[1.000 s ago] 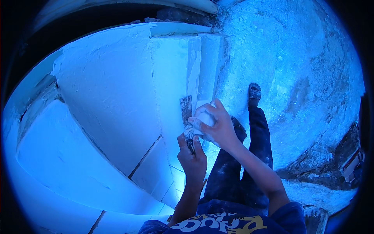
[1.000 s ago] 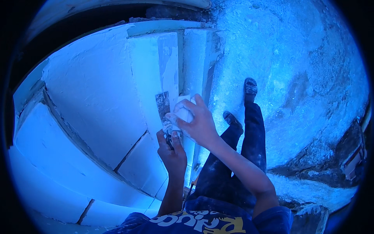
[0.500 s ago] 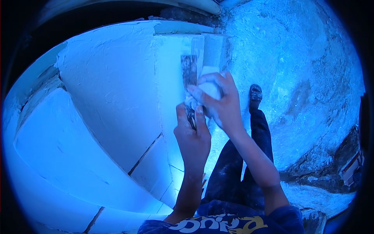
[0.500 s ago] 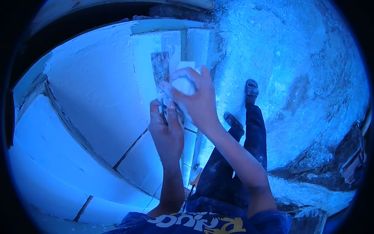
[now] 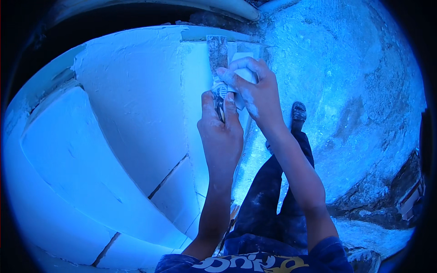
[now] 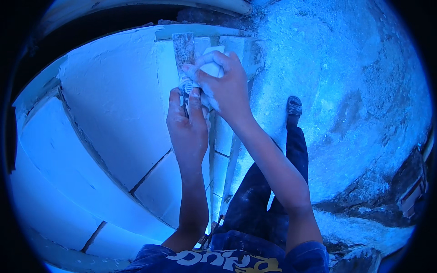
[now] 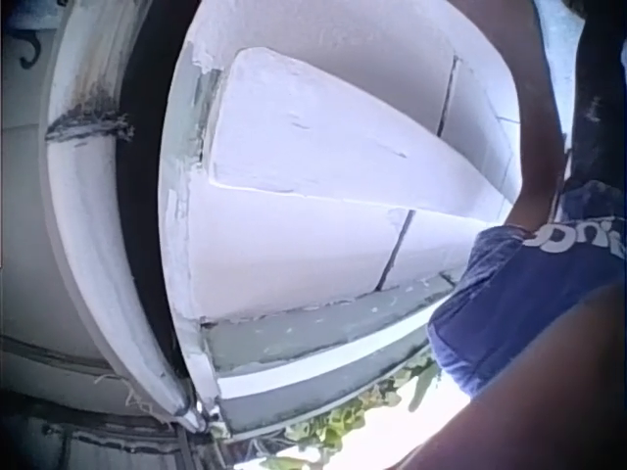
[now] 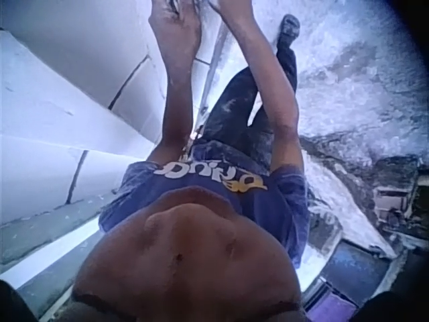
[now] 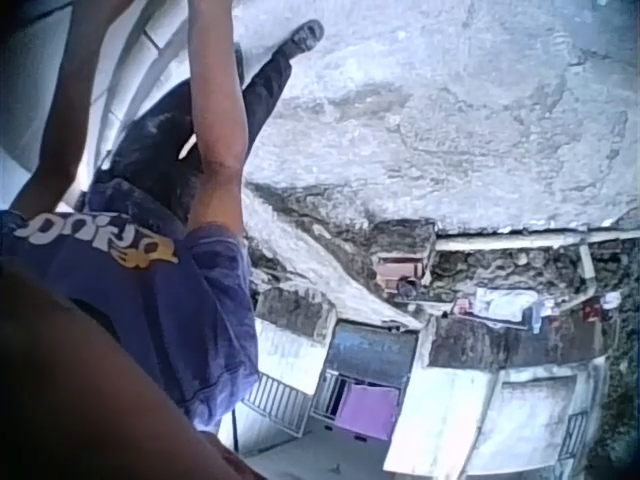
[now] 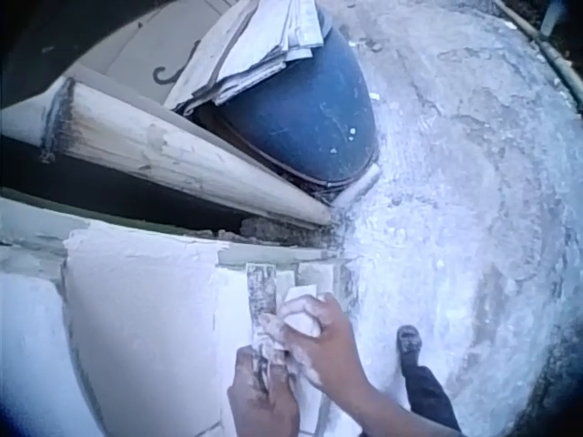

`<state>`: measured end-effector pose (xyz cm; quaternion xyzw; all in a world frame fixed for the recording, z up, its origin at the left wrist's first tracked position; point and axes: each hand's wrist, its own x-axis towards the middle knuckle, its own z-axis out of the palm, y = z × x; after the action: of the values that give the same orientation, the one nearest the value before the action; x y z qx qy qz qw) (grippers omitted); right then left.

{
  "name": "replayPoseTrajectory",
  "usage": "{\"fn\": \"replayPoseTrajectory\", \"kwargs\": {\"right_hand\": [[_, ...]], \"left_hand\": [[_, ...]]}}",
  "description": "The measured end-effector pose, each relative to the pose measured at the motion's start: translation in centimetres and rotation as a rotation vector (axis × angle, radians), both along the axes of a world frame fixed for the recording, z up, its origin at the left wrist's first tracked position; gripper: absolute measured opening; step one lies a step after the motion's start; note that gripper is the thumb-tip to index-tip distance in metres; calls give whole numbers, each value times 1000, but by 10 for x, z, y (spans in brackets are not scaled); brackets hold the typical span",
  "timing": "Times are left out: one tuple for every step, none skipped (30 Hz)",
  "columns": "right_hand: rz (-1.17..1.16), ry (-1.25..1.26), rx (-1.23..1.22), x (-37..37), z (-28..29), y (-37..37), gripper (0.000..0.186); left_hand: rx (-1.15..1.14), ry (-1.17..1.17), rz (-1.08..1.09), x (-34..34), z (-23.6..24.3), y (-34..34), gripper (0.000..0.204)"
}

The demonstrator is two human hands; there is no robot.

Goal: The person is using a putty knife and a cloth to patch or smooth out a gap or crack in a white wall structure.

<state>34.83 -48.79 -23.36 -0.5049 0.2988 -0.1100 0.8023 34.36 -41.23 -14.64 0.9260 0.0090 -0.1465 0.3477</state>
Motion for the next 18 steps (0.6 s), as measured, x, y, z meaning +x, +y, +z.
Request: {"fn": "replayPoseTrajectory", "kwargs": {"right_hand": [[4,36,13,-8,-1,1,25],[11,67,34,-15,0,8,24],[77,148,82,-28,3,14,23],[80,134,80,-33,7,19,23],[73,117,-9,-41,2,28,23],[67,99,-97,-46,-4,34,22],[59,70,-172,-39,-2,30,23],[64,77,-176,-31,-4,23,23],[33,87,-165,-21,-5,16,23],[2,90,-142,-12,-4,16,23],[8,91,-140,-9,-3,13,23],[12,57,-7,-9,-2,10,24],[16,26,124,-12,-3,11,24],[20,29,123,-21,-3,19,24],[20,65,145,-35,0,30,24],[18,92,172,-48,3,42,24],[62,106,56,-65,-2,56,25],[59,107,42,-84,-3,72,25]], "left_hand": [[4,68,36,-7,0,0,22],[16,130,75,-12,2,5,23],[14,129,81,-22,3,14,23],[43,95,49,-31,8,22,23],[68,76,20,-37,6,27,24],[64,78,25,-36,0,30,24],[92,21,-15,-31,0,28,24],[114,-32,-57,-26,-4,27,25],[111,-25,-52,-21,-7,24,25],[94,-41,-76,-13,-5,21,26],[69,-54,-98,-7,-5,16,26],[44,-68,-122,-5,-6,17,27],[-51,-127,-138,-9,-14,21,27],[-52,-125,-133,-18,-12,27,27],[2,-46,-89,-32,-7,35,27],[61,25,-48,-44,3,43,27],[75,19,-68,-61,0,59,27],[61,19,-70,-79,0,76,27]]}}
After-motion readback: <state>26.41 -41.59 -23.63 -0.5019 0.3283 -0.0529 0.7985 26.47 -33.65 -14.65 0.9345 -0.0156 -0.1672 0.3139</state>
